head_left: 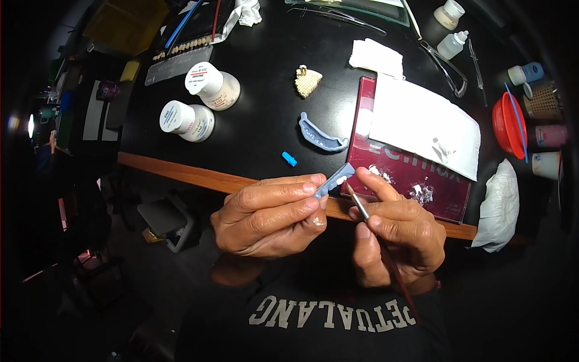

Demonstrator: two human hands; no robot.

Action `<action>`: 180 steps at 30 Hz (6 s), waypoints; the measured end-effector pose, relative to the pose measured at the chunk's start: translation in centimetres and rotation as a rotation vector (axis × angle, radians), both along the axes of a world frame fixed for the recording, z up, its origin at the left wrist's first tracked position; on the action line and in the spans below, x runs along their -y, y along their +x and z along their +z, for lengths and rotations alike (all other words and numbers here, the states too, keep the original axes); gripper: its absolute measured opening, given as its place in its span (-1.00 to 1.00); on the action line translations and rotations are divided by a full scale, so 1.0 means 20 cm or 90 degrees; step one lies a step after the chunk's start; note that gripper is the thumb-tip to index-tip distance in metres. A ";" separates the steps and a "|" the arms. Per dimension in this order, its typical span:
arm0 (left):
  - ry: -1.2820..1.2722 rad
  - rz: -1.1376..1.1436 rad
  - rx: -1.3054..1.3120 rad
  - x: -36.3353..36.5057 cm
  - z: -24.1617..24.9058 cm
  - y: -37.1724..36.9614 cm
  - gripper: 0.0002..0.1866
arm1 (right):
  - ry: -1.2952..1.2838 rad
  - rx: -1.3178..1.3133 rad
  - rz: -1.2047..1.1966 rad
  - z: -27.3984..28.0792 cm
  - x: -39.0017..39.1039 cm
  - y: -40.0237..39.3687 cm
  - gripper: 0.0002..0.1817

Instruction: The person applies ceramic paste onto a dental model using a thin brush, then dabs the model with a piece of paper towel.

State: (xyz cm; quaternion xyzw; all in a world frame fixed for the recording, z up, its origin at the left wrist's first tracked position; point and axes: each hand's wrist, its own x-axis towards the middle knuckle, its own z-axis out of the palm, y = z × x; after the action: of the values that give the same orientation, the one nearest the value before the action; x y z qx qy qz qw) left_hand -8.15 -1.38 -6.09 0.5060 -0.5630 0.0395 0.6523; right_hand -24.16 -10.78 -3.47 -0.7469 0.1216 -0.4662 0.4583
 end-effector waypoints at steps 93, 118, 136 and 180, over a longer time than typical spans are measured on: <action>0.144 0.032 -0.078 -0.03 0.09 0.01 -0.76 | 0.061 0.088 -0.001 -0.02 0.00 0.05 -0.78; 0.114 0.002 -0.074 -0.03 0.06 0.02 -0.78 | 0.029 0.010 -0.024 -0.01 -0.02 0.04 -0.74; 0.112 -0.008 -0.076 -0.04 0.06 0.04 -0.78 | -0.034 0.024 -0.039 -0.02 -0.03 0.04 -0.73; 0.079 -0.041 -0.088 -0.04 0.03 0.06 -0.78 | -0.088 -0.021 -0.043 0.00 -0.04 0.07 -0.75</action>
State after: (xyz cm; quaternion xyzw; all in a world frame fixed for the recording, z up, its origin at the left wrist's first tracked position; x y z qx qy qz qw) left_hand -7.04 -0.64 -5.55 0.5287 -0.5341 -0.0512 0.6577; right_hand -22.80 -10.05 -3.46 -0.7798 0.1216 -0.4764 0.3875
